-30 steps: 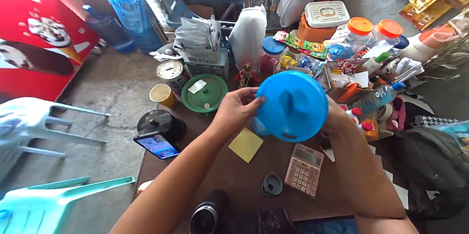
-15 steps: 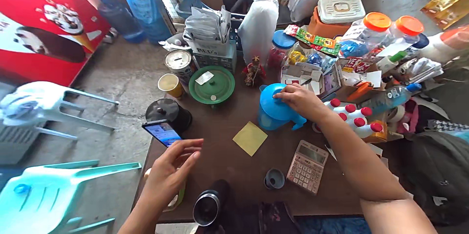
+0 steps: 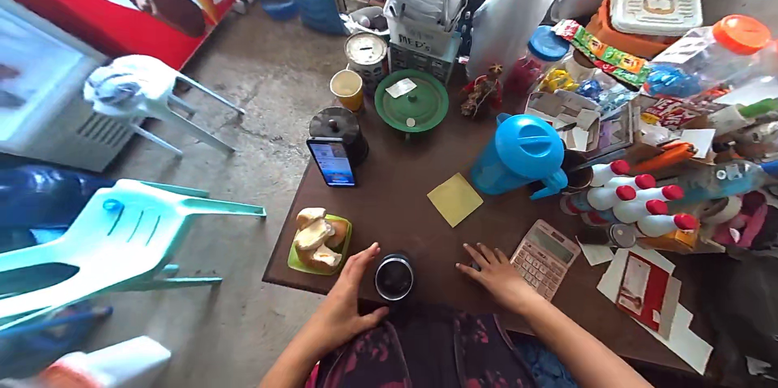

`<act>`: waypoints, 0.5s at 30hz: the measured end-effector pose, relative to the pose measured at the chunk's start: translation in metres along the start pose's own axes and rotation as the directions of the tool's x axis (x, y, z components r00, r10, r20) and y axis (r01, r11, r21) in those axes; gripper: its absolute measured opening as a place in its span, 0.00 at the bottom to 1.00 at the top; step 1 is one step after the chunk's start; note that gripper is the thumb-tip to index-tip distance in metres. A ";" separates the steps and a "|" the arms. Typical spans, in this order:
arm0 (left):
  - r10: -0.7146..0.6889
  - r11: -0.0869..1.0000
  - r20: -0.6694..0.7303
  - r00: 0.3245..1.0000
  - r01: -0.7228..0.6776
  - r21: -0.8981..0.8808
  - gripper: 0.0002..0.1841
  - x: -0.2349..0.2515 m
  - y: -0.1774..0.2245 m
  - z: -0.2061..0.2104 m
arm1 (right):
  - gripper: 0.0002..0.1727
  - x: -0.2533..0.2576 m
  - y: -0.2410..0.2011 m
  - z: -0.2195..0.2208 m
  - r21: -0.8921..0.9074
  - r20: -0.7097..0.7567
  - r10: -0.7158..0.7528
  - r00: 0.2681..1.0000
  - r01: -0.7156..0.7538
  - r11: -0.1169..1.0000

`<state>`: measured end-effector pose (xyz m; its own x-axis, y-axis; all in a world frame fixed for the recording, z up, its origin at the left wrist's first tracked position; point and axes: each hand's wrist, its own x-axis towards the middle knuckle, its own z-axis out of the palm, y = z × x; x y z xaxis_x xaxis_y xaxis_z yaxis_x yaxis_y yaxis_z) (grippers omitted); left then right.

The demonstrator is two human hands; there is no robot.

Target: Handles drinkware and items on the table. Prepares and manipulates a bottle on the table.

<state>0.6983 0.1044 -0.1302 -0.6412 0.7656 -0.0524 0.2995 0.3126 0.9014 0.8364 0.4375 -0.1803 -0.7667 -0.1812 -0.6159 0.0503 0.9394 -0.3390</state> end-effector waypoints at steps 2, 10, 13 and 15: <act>0.061 0.998 0.027 0.998 -0.061 0.008 0.60 0.008 -0.009 0.008 | 0.36 0.003 -0.004 0.006 0.010 -0.037 0.074 0.997 -0.074 0.997; 0.269 0.963 0.049 0.962 -0.270 0.013 0.49 0.040 -0.032 0.027 | 0.43 -0.040 -0.062 -0.020 0.753 -0.588 0.467 0.661 0.236 0.614; 0.295 0.956 0.163 0.942 -0.292 -0.041 0.49 0.046 -0.028 0.028 | 0.38 -0.043 -0.116 -0.026 0.619 -0.785 0.395 0.477 0.644 0.450; 0.305 0.952 0.201 0.931 -0.299 -0.060 0.49 0.049 -0.028 0.028 | 0.33 -0.035 -0.141 -0.026 0.490 -0.870 0.324 0.370 0.709 0.507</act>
<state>0.6782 0.1486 -0.1698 -0.3637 0.9210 0.1394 0.4342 0.0352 0.9001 0.8399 0.3190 -0.0922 -0.8246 0.4909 0.2811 -0.2040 0.2053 -0.9572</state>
